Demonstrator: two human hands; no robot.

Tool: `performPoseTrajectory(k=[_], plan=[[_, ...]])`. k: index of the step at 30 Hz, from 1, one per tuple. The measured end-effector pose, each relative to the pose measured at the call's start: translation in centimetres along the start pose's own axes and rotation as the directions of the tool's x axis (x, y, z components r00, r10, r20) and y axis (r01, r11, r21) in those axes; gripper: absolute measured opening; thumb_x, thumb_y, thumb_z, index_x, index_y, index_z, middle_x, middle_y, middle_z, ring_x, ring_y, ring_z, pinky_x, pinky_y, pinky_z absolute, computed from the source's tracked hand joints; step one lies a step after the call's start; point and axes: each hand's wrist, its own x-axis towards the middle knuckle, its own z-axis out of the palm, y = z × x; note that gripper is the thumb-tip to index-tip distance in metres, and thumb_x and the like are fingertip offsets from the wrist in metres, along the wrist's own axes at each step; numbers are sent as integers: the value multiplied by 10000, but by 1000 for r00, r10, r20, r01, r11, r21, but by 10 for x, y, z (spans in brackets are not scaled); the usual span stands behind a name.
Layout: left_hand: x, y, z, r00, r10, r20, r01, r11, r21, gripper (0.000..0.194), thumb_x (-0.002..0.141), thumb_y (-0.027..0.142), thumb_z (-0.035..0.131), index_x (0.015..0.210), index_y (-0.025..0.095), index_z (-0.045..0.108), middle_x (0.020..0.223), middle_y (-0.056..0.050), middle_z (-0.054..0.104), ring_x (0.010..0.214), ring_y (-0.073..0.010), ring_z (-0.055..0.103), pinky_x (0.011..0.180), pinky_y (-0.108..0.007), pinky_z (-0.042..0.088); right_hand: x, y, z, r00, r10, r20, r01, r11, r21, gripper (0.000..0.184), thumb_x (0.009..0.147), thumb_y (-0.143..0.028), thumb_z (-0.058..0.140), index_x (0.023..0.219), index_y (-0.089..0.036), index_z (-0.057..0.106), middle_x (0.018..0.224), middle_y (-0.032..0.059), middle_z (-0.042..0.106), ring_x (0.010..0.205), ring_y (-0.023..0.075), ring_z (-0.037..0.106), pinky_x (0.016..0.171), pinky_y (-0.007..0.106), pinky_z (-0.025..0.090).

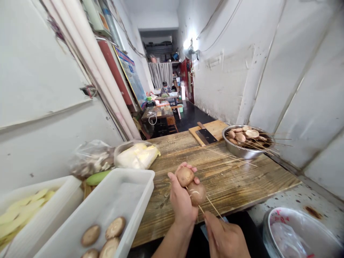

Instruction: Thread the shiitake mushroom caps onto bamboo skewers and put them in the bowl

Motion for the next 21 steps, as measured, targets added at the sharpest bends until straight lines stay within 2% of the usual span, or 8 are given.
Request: performPoseTrajectory(k=[3,6,14,16,19,21], plan=[[-11,6,9,1000,16,25,-16,1000,1,421,859,543,413,939,176,604,783,-35,617,518,-99,516,506,-228,405,-3,3,4,996,-61,-71,60,998,-18,247,861,-38,369,1022,-90,548,553,-6,611,393,106,579,395,181,420],[-17,8,13,998,19,53,-20,1000,18,436,867,550,386,897,170,596,768,-35,605,506,-96,503,484,-222,391,0,3,4,994,-74,-81,74,997,-12,274,867,-34,368,1056,-79,561,582,12,643,401,110,600,403,171,450],[-22,5,13,999,21,34,-23,998,62,475,861,583,359,864,164,583,768,-38,599,514,-94,496,491,-218,396,10,-6,-1,991,-55,-121,54,998,-7,223,873,-42,356,856,-139,556,556,13,626,402,120,601,393,179,452],[-21,5,12,999,17,37,-19,998,61,478,856,591,360,879,169,583,772,-37,601,518,-96,500,494,-219,399,12,-6,-1,989,-62,-137,59,998,-23,211,887,-48,359,890,-122,556,557,12,622,406,119,599,406,185,457],[-15,8,9,999,20,39,-22,998,59,469,860,583,364,920,176,588,787,-36,606,523,-93,504,508,-219,404,14,-5,-2,991,-59,-121,57,998,-20,231,928,-81,333,1007,-85,550,639,43,665,479,122,639,470,182,491],[-9,10,6,999,35,19,-36,998,58,467,861,577,369,938,174,592,797,-39,609,527,-91,507,521,-219,411,11,-3,-3,997,-44,-69,43,999,-17,239,951,-116,327,985,-108,563,645,37,670,486,116,643,476,170,491]])
